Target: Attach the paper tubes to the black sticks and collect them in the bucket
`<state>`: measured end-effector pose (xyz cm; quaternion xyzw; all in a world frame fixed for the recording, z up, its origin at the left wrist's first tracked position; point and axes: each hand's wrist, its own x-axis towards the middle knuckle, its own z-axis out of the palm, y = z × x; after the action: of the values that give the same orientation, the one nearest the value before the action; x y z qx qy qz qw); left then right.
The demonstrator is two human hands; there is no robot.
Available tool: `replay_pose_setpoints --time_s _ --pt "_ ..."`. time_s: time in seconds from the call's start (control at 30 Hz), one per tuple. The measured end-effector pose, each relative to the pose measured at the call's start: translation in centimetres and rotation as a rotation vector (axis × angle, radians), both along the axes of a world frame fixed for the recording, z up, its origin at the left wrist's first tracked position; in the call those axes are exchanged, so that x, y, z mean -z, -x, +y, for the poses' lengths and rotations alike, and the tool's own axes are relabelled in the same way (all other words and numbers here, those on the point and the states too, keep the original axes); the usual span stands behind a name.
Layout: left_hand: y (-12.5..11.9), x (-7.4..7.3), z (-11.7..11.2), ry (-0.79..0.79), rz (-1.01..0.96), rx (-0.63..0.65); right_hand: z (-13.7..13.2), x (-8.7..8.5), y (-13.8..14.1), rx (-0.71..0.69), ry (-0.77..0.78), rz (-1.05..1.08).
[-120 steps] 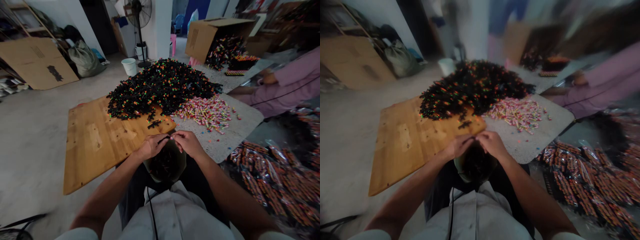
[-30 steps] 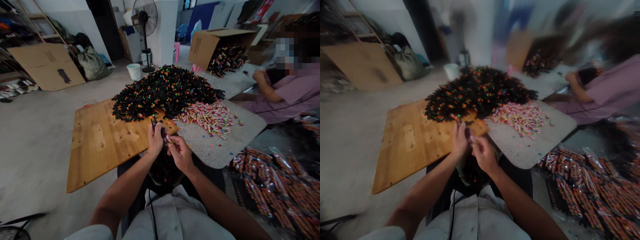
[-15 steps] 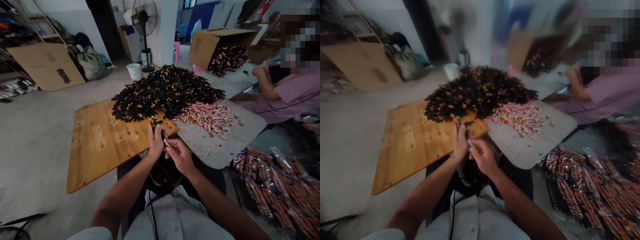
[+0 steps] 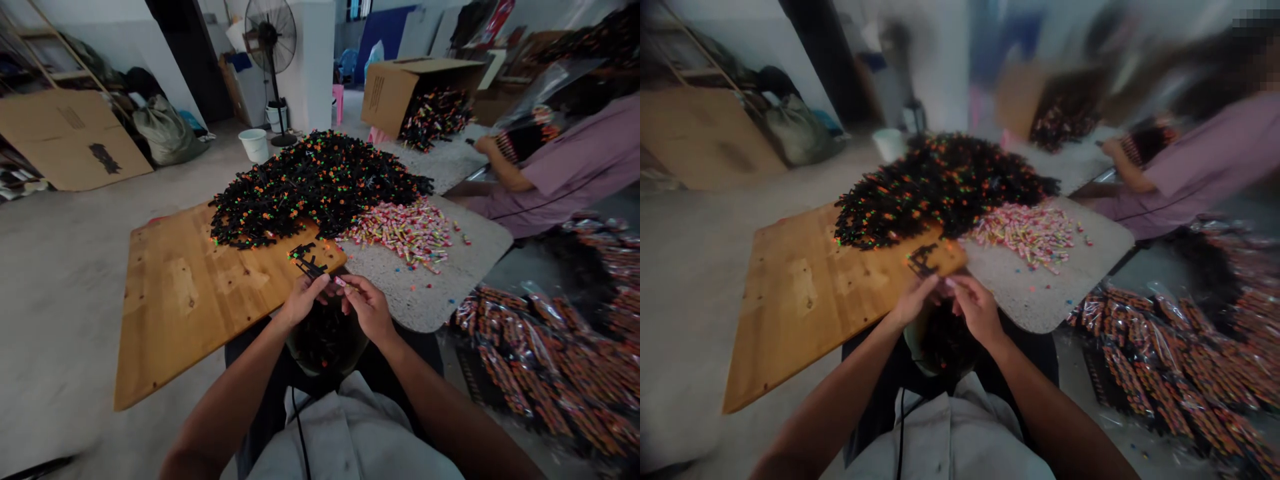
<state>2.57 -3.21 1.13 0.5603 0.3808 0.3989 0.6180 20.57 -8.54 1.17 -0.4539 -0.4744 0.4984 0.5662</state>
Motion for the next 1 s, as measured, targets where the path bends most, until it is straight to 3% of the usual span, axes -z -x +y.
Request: replay_pose_setpoints --time_s 0.23,0.4,0.63,0.73,0.8,0.87,0.93,0.97,1.0 --pt "-0.7 0.1 -0.7 0.096 -0.076 0.026 -0.6 -0.2 -0.2 -0.037 -0.008 0.006" --pt "-2.0 0.7 -1.6 0.112 -0.109 -0.088 -0.9 0.0 0.7 0.042 -0.016 0.046" --pt "-2.6 1.4 -2.2 0.090 -0.059 -0.155 -0.9 0.3 1.1 0.079 0.037 0.029" --pt "-1.4 1.3 -2.6 0.026 0.090 0.005 -0.6 0.6 0.4 0.052 0.077 0.024" --pt "0.2 0.9 -2.9 0.056 0.230 0.251 -0.5 0.9 -0.6 0.032 0.110 -0.015" --pt "2.4 0.1 -3.1 0.193 0.367 0.573 -0.4 1.6 -2.0 -0.022 0.165 -0.125" --pt "4.8 -0.8 -2.5 0.329 0.466 0.812 -0.3 2.6 -3.6 -0.184 0.228 -0.297" --pt "5.9 -1.3 -1.8 0.338 0.496 0.819 0.0 3.1 -4.4 -0.278 0.240 -0.390" --pt "6.9 -1.6 -0.8 0.288 0.521 0.730 0.5 3.6 -5.2 -0.342 0.232 -0.478"
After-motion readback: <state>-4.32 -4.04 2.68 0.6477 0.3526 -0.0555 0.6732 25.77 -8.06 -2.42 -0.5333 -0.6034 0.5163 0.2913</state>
